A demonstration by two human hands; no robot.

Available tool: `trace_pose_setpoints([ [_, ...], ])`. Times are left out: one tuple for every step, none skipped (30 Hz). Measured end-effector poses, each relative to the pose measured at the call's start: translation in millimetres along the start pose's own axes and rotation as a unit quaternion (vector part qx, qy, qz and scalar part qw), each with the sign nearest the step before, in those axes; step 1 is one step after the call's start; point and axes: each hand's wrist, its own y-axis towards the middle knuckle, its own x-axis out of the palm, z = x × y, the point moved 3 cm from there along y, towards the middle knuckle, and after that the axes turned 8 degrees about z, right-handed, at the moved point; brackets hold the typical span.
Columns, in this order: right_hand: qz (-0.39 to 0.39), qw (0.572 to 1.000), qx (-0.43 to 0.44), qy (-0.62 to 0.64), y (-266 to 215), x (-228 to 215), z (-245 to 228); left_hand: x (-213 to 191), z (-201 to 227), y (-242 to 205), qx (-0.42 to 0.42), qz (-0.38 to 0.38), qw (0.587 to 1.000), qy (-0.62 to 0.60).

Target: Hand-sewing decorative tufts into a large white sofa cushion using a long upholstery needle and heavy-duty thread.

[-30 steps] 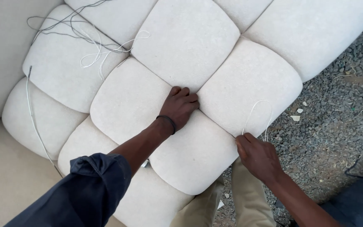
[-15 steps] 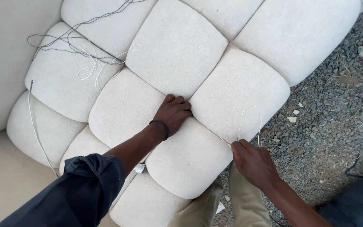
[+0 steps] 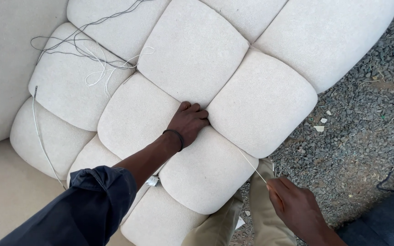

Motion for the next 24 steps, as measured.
trace_pose_setpoints([
  [0.005,1.000,-0.001,0.000,-5.0,-2.4,-3.1,-1.0,0.5,-0.4,-0.002,-0.002,1.000,-0.006],
  [0.005,1.000,-0.002,0.000,-7.3,-5.6,-7.3,-1.3,1.2,-0.9,-0.002,-0.002,1.000,-0.006],
  [-0.001,1.000,0.011,0.010,-9.6,-8.5,-10.8,-1.6,1.8,-1.4,-0.004,-0.004,1.000,-0.006],
  [-0.007,1.000,0.023,0.018,-10.7,-11.5,-13.0,-1.7,1.8,-0.5,-0.006,-0.005,1.000,-0.006],
  [-0.006,1.000,0.021,0.018,-17.7,-7.8,-12.4,-2.9,-1.2,0.2,-0.006,-0.004,1.000,-0.005],
  [-0.021,0.998,0.052,0.025,-28.1,-6.0,-10.4,-2.2,-0.1,0.7,-0.007,-0.011,1.000,-0.004],
  [-0.036,0.996,0.082,0.031,-38.9,-4.1,-8.5,-1.4,1.0,1.0,-0.009,-0.018,1.000,-0.003],
  [-0.036,0.996,0.081,0.030,-44.2,-1.8,-7.8,-1.5,2.1,0.7,-0.010,-0.017,1.000,-0.004],
  [-0.034,0.997,0.072,0.016,-49.5,0.3,-7.5,-1.8,3.2,0.5,-0.011,-0.015,1.000,-0.006],
  [-0.031,0.997,0.064,0.004,-53.2,4.0,-8.0,-2.9,1.9,0.5,-0.010,-0.013,1.000,-0.006],
  [-0.029,0.998,0.063,0.003,-49.6,2.8,-11.9,-4.2,2.6,1.7,-0.010,-0.012,1.000,-0.005],
  [-0.015,0.999,0.047,0.008,-45.8,1.4,-17.2,-5.8,3.1,0.7,-0.011,-0.020,1.000,-0.006],
  [0.000,0.999,0.031,0.013,-42.3,0.4,-22.5,-7.1,3.7,-0.4,-0.012,-0.027,1.000,-0.006],
  [-0.001,0.999,0.031,0.012,-46.3,4.4,-22.5,-7.4,4.9,-0.4,-0.013,-0.027,1.000,-0.007],
  [-0.007,0.999,0.038,0.007,-50.5,9.0,-22.1,-7.6,5.7,-0.6,-0.020,-0.023,0.999,-0.010],
  [-0.014,0.999,0.045,0.002,-54.8,13.0,-21.7,-8.1,7.1,-2.0,-0.028,-0.021,0.999,-0.013],
  [-0.016,0.999,0.043,0.002,-54.6,12.9,-22.7,-7.9,7.5,-1.3,-0.030,-0.021,0.999,-0.014],
  [-0.036,0.998,0.040,0.014,-54.5,14.2,-24.2,-7.6,7.4,-1.1,-0.036,-0.024,0.999,-0.016],
  [-0.057,0.997,0.037,0.026,-54.5,15.4,-26.5,-7.9,7.1,-1.4,-0.041,-0.027,0.999,-0.017],
  [-0.057,0.997,0.031,0.028,-58.7,22.2,-22.0,-6.4,5.5,-3.4,-0.046,-0.026,0.999,-0.013],
  [-0.101,0.993,0.054,0.027,-63.5,31.6,-16.1,-5.6,3.9,-5.5,-0.046,-0.020,0.999,-0.015],
  [-0.147,0.986,0.080,0.020,-71.9,35.0,-7.9,-1.6,7.8,-3.5,-0.045,-0.011,0.999,-0.023],
  [-0.149,0.986,0.078,0.016,-67.6,23.9,-14.2,-1.1,9.8,-3.4,-0.048,-0.007,0.999,-0.024],
  [-0.091,0.991,0.091,0.040,-60.5,9.3,-17.4,-0.9,10.8,-5.4,-0.079,-0.002,0.996,-0.028],
])
